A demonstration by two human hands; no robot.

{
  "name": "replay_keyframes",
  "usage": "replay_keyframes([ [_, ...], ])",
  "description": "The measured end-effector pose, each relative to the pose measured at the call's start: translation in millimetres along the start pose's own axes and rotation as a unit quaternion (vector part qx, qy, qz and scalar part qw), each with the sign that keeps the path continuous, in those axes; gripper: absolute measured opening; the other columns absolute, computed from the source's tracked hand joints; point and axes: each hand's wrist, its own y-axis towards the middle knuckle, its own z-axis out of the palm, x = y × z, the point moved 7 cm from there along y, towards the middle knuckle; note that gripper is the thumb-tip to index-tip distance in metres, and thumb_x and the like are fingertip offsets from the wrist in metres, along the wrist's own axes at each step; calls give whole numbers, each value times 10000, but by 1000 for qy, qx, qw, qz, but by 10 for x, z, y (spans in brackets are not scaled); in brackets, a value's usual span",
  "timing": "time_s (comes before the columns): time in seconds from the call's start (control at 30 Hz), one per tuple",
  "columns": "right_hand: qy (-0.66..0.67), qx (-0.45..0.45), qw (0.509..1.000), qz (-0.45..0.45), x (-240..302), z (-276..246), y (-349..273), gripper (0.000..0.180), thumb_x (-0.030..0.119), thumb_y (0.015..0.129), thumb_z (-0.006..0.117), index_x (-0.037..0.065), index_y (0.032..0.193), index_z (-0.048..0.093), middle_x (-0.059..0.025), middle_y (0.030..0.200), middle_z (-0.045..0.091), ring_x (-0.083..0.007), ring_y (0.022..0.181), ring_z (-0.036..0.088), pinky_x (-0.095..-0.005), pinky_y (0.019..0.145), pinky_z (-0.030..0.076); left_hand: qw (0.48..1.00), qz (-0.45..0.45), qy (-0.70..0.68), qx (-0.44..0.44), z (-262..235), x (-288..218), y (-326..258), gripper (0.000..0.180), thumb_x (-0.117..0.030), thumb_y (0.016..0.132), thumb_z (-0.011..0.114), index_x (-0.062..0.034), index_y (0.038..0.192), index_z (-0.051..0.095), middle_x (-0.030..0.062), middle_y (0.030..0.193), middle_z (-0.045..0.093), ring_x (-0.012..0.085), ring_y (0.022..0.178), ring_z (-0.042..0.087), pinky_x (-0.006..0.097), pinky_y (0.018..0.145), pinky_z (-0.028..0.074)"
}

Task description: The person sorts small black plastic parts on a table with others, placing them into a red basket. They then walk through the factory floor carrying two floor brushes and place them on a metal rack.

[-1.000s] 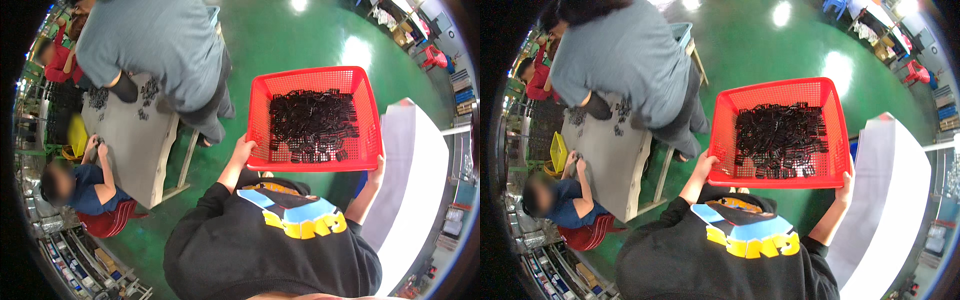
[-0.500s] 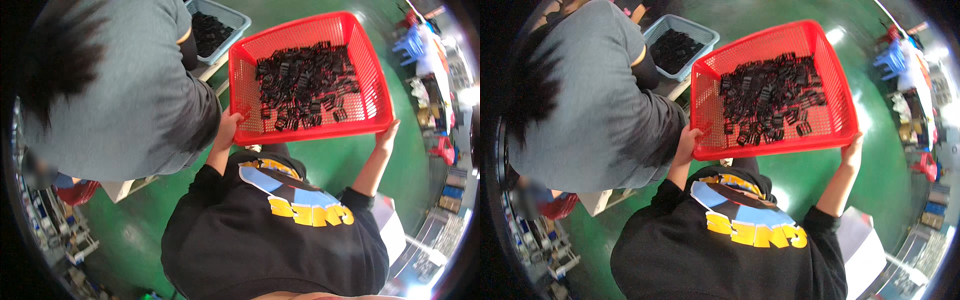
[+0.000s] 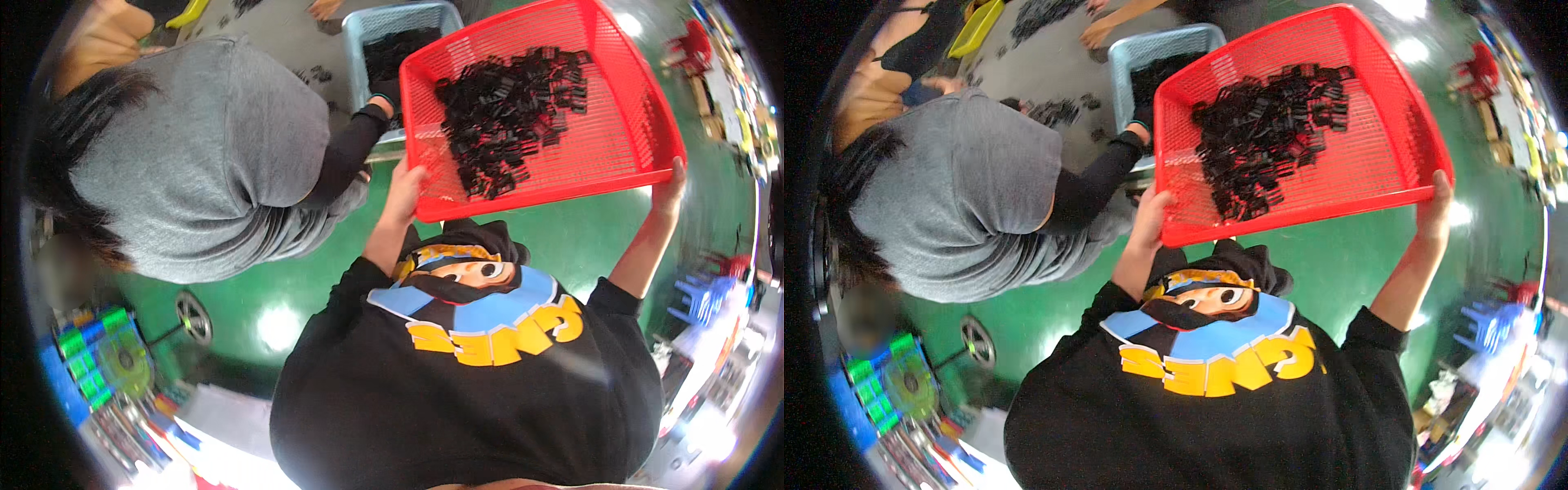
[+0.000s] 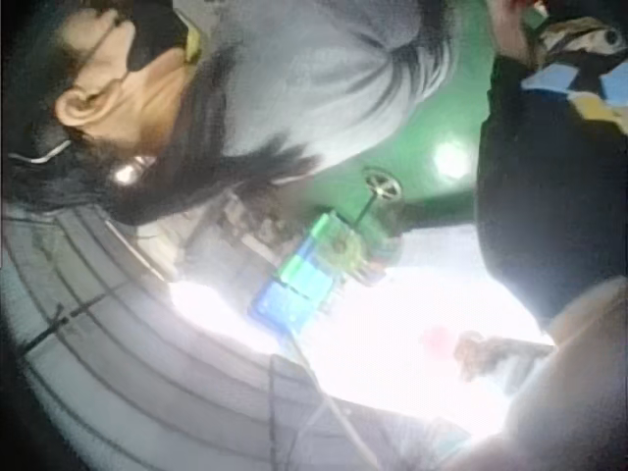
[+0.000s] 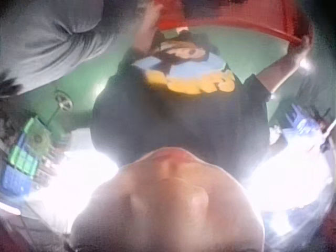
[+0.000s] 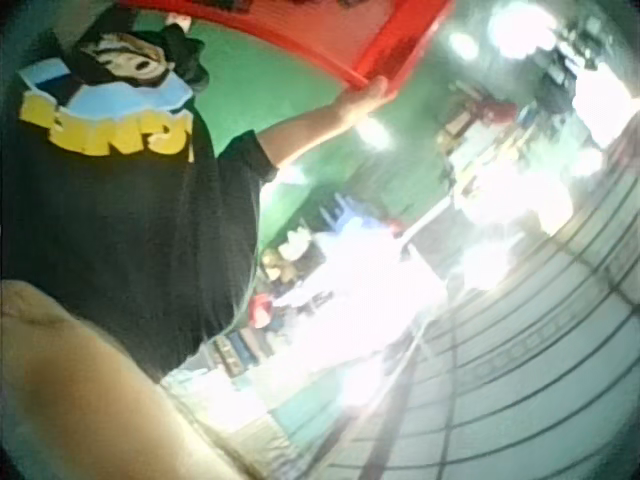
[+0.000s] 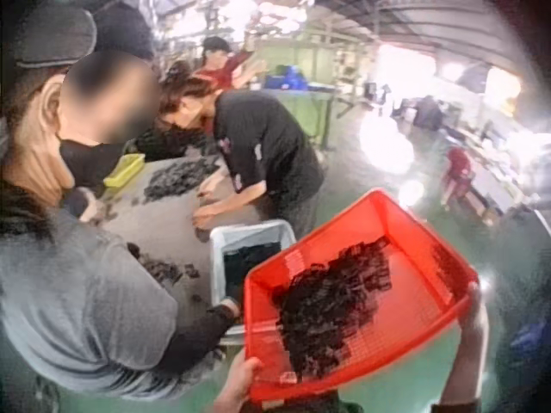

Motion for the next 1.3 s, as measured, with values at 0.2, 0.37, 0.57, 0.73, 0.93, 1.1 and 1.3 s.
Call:
replay_keyframes([
  [0.2, 23, 100, 994, 49, -479, -71, 1075, 553, 363, 718, 461, -18, 1105, 355, -106, 1105, 408, -218, 1027, 381, -344, 876, 270, 996, -54, -44, -48, 270, 375, 558, 344, -7, 621, 374, -14, 959, 433, 23, 775, 501, 95, 652, 468, 207, 586, 378],
  [0.37, -114, 148, 981, -50, 79, 681, 1185, 568, 412, 739, 435, -13, 1106, 354, -102, 1098, 402, -193, 1027, 363, -320, 879, 244, 991, -89, -86, -46, 124, 479, 606, 313, -16, 635, 381, -25, 944, 434, 25, 756, 500, 98, 629, 474, 221, 571, 394],
  [0.57, -153, 198, 961, -114, 172, 894, 1158, 519, 384, 759, 426, -10, 1091, 369, -91, 1066, 420, -173, 987, 379, -297, 854, 255, 990, -47, -124, -52, 135, 351, 569, 313, -5, 637, 383, -32, 944, 435, 34, 751, 502, 104, 616, 480, 228, 566, 402],
  [0.73, -107, 170, 978, -56, 220, 988, 1167, 503, 359, 759, 429, -15, 1090, 362, -88, 1060, 419, -168, 971, 384, -287, 835, 270, 995, -20, -92, -25, 150, 288, 572, 293, -2, 649, 367, -28, 935, 423, 50, 764, 503, 139, 634, 513, 279, 599, 443],
  [0.93, -211, 149, 957, -132, 433, 1159, 1118, 429, 322, 782, 404, -11, 1052, 410, -77, 979, 471, -151, 906, 422, -277, 795, 305, 987, -67, -148, -3, 191, 356, 579, 305, 10, 636, 398, -33, 938, 400, 58, 773, 484, 135, 642, 497, 273, 576, 428],
  [1.1, -303, 331, 871, -199, 729, 2150, 1215, 450, 318, 743, 472, -27, 1027, 425, -54, 949, 512, -130, 821, 483, -251, 743, 356, 976, -69, -199, -63, 292, 292, 496, 562, 43, 632, 385, -131, 1142, 227, 92, 920, 456, 196, 754, 513, 354, 647, 455],
  [1.3, -438, 355, 780, -271, 1000, 2915, 950, 447, 417, 771, 365, 19, 936, 482, -109, 792, 524, -164, 747, 475, -291, 691, 368, 967, -40, -249, -44, 339, 334, 548, 663, 47, 637, 369, -202, 1211, 149, 74, 915, 453, 207, 763, 512, 374, 646, 459],
])
